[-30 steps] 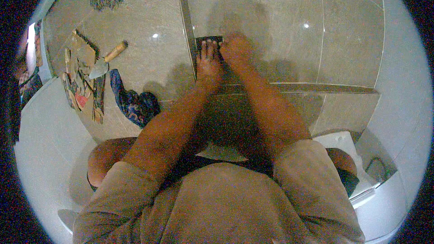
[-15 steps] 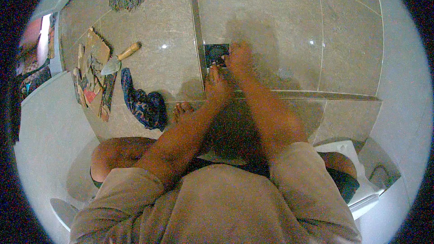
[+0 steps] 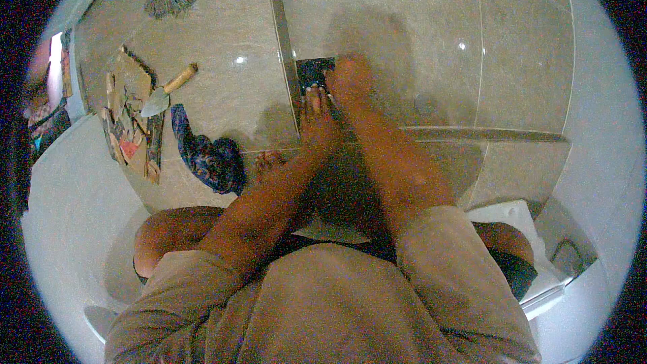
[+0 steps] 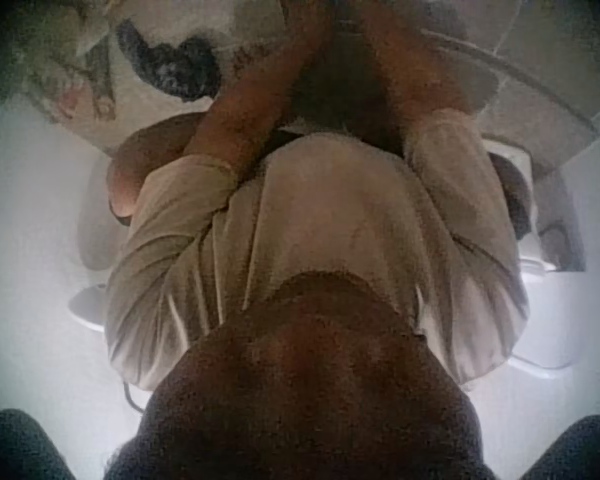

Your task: The person sprays water on the bathroom floor and toilet using a handheld sprayer. They then squat to clean a floor drain cover with a cloth and a trowel. Finally, they gather wet cardboard pieces and a cloth from the floor.

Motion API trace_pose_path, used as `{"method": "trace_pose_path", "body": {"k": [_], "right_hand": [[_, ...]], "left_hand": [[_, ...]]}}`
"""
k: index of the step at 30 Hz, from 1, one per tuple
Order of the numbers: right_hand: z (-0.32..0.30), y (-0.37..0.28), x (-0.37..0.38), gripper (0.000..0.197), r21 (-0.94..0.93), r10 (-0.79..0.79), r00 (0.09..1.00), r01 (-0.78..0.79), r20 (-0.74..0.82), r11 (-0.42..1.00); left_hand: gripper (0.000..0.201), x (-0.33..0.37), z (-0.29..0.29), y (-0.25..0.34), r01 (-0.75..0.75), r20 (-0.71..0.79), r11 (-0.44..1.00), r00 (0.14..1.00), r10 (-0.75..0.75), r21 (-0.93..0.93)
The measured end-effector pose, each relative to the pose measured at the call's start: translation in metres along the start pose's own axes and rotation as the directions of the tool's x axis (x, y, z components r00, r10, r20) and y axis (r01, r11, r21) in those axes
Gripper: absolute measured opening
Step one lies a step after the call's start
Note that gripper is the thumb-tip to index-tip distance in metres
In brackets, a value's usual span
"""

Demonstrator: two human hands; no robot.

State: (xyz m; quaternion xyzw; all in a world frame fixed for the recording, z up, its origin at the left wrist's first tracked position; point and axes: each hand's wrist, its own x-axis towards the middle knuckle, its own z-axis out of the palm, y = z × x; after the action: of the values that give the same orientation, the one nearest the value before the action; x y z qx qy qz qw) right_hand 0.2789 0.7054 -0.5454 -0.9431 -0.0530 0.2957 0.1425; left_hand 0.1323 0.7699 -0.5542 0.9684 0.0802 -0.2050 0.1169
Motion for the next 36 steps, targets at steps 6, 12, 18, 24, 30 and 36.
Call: {"method": "trace_pose_path", "body": {"k": [6,12,18,24,30,36], "right_hand": [[0.0,-0.014,-0.007,0.047,-0.06,-0.004,0.994,-0.003,-0.11,0.998],[0.0,0.005,0.025,0.042,0.042,0.073,0.997,-0.073,0.0,0.996],[-0.01,0.04,0.004,0.027,0.348,0.217,0.94,-0.117,-0.265,0.93],[0.043,0.1,-0.008,0.022,0.157,-0.18,0.935,0.236,-0.306,0.959],[0.042,0.07,-0.039,0.033,-0.016,-0.253,0.938,0.256,-0.238,0.966],[-0.008,0.11,-0.06,0.049,-0.106,-0.026,0.905,-0.021,-0.425,0.994]], "left_hand": [[0.078,-0.005,-0.002,-0.007,-0.066,-0.062,0.983,0.997,0.056,-0.172],[0.05,0.022,-0.027,0.0,0.009,0.108,0.974,0.994,0.016,-0.228],[0.019,0.08,-0.115,-0.048,-0.107,-0.062,0.959,0.994,0.094,-0.263],[0.021,0.11,-0.234,-0.133,0.047,-0.103,0.992,0.993,-0.059,-0.12],[0.03,0.086,-0.295,-0.279,-0.142,0.042,0.945,0.99,0.135,0.294],[0.036,0.041,-0.319,-0.227,0.186,0.168,0.978,0.965,-0.201,0.099]]}}
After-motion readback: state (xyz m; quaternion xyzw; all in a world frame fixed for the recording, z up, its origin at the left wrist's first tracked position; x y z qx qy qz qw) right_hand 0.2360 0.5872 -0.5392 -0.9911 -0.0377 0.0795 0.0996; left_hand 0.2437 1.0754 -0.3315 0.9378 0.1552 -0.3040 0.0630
